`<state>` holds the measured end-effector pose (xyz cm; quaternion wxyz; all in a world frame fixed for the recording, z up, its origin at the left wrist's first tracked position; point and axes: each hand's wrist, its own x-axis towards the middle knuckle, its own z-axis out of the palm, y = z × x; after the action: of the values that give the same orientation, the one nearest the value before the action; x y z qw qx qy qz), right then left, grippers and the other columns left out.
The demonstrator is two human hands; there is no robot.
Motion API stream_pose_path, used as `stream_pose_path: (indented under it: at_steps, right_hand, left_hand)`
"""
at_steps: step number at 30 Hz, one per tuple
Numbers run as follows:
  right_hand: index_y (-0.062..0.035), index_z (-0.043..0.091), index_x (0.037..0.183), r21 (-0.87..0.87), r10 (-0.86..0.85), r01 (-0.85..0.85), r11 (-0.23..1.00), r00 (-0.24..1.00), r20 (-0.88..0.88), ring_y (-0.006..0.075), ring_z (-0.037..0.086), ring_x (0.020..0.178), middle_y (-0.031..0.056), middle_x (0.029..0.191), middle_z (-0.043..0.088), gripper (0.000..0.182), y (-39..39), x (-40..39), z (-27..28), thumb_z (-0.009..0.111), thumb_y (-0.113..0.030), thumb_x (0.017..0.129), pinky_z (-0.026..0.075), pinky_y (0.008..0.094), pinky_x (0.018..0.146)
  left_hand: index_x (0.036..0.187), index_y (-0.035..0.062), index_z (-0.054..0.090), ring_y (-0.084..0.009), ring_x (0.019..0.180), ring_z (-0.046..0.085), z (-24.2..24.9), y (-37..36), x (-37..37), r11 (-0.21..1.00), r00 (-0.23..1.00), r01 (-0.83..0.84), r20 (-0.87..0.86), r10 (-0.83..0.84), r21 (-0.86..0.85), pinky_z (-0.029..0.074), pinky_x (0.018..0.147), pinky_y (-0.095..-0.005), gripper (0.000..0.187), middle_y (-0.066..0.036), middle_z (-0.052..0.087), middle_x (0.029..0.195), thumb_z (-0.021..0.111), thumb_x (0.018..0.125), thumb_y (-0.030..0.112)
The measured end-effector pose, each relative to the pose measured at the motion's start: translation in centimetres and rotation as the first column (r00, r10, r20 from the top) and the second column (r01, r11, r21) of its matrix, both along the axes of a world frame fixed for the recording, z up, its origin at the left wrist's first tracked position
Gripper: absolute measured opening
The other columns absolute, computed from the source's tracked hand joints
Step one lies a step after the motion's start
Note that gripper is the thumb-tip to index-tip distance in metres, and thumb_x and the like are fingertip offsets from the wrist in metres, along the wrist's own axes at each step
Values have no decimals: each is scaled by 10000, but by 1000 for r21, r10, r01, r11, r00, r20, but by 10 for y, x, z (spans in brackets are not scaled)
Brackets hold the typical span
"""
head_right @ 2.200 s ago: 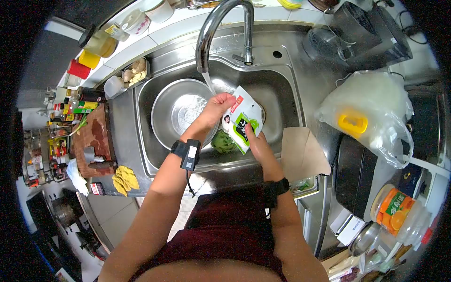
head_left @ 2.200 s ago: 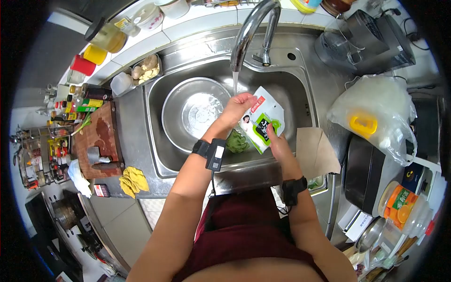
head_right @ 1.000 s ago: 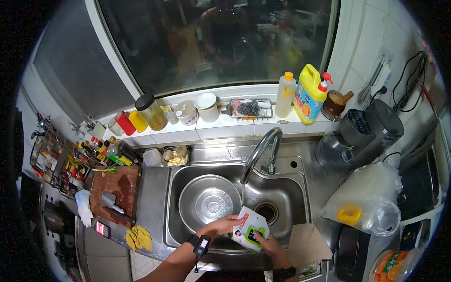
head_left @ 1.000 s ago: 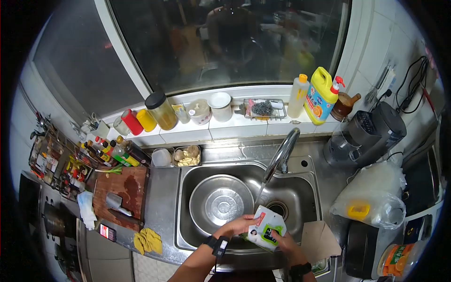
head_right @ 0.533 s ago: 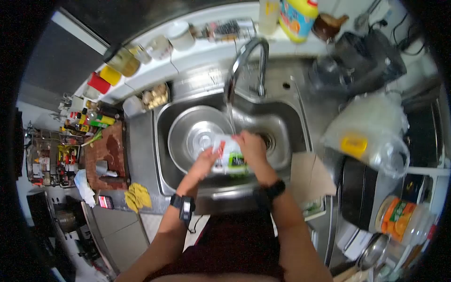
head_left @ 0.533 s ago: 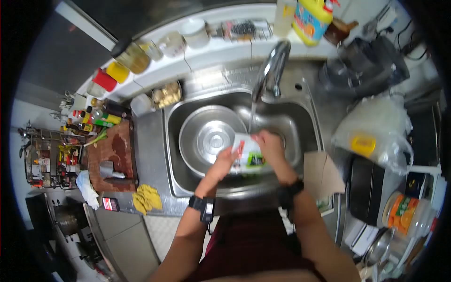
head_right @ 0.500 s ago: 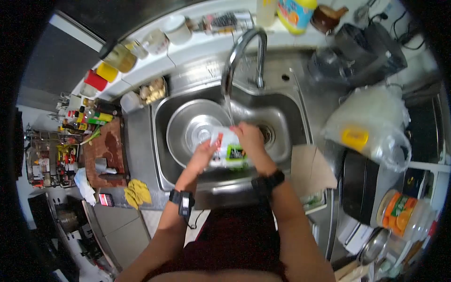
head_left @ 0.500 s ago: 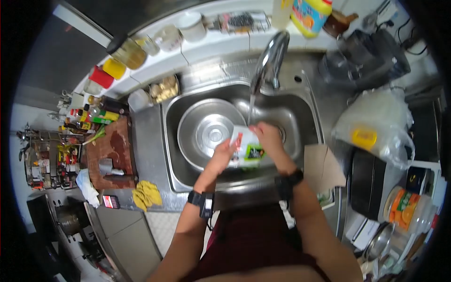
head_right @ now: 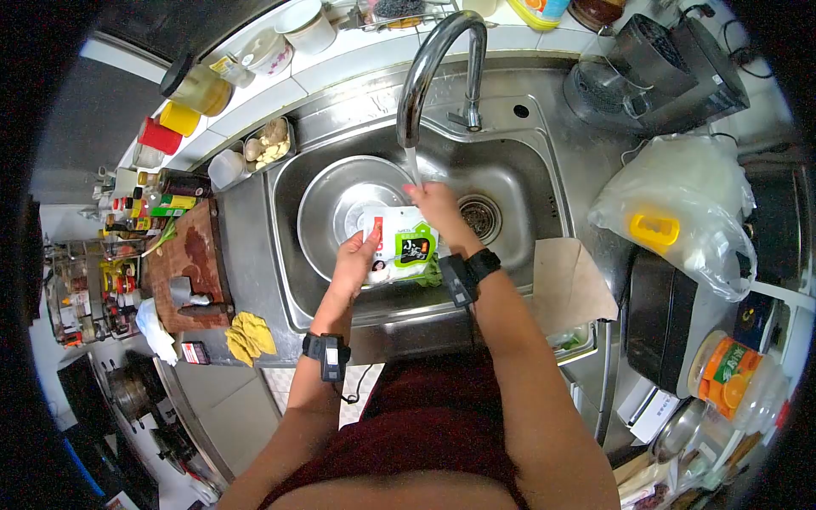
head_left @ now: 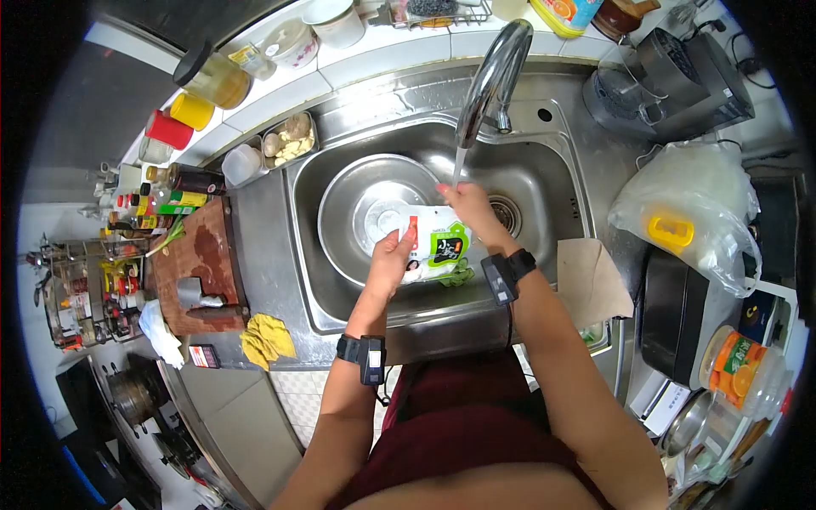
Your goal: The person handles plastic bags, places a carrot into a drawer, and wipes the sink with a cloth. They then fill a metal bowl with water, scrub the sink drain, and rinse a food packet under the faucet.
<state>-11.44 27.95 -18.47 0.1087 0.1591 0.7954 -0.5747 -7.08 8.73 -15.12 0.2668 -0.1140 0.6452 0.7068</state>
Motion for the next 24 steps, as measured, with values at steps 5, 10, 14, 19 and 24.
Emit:
stream_pose_path:
  at_steps: [5, 10, 14, 19, 24]
  right_hand:
    - [-24, 586, 931, -74, -240, 245, 967, 969, 66, 106, 473, 475, 31, 579, 520, 382, 29, 8, -6, 514, -391, 855, 401, 243, 467]
    - [-25, 554, 1031, 536, 167, 35, 843, 931, -324, 321, 607, 780, 155, 786, 629, 470, -3, 30, 43, 466, -450, 851, 457, 412, 704]
    - [-53, 610, 966, 511, 319, -322, 797, 943, 96, 340, 603, 837, 175, 860, 632, 505, -15, 18, 81, 451, -513, 830, 453, 425, 743]
    - [-75, 654, 909, 539, 115, -232, 810, 964, 241, 347, 600, 842, 157, 891, 637, 561, 38, 2, 36, 451, -582, 783, 454, 415, 730]
    - [-59, 617, 917, 579, 86, -12, 815, 991, -99, 340, 576, 831, 166, 895, 611, 327, 96, -2, 13, 513, -355, 829, 448, 418, 701]
  left_hand:
    - [848, 77, 603, -19, 569, 444, -3, 6, -8, 999, 999, 11, 49, -9, -32, 361, 473, -185, 227, 49, 558, 720, 516, 896, 281]
    - [922, 15, 604, -30, 625, 487, 4, 22, -12, 991, 986, 128, 113, -124, -28, 403, 575, -185, 221, 24, 595, 762, 510, 904, 215]
    - [916, 19, 603, -26, 596, 473, 5, 37, -11, 975, 972, 222, 87, -220, -20, 385, 486, -186, 227, 30, 582, 762, 516, 900, 228]
    - [964, 23, 606, -45, 669, 522, 20, 28, -3, 977, 976, 200, 104, -193, -71, 434, 599, -204, 227, 4, 610, 814, 525, 894, 223]
    - [983, 1, 598, -53, 715, 536, 16, 2, -1, 994, 986, 90, 137, -98, 57, 426, 651, -201, 239, -9, 626, 860, 532, 891, 212]
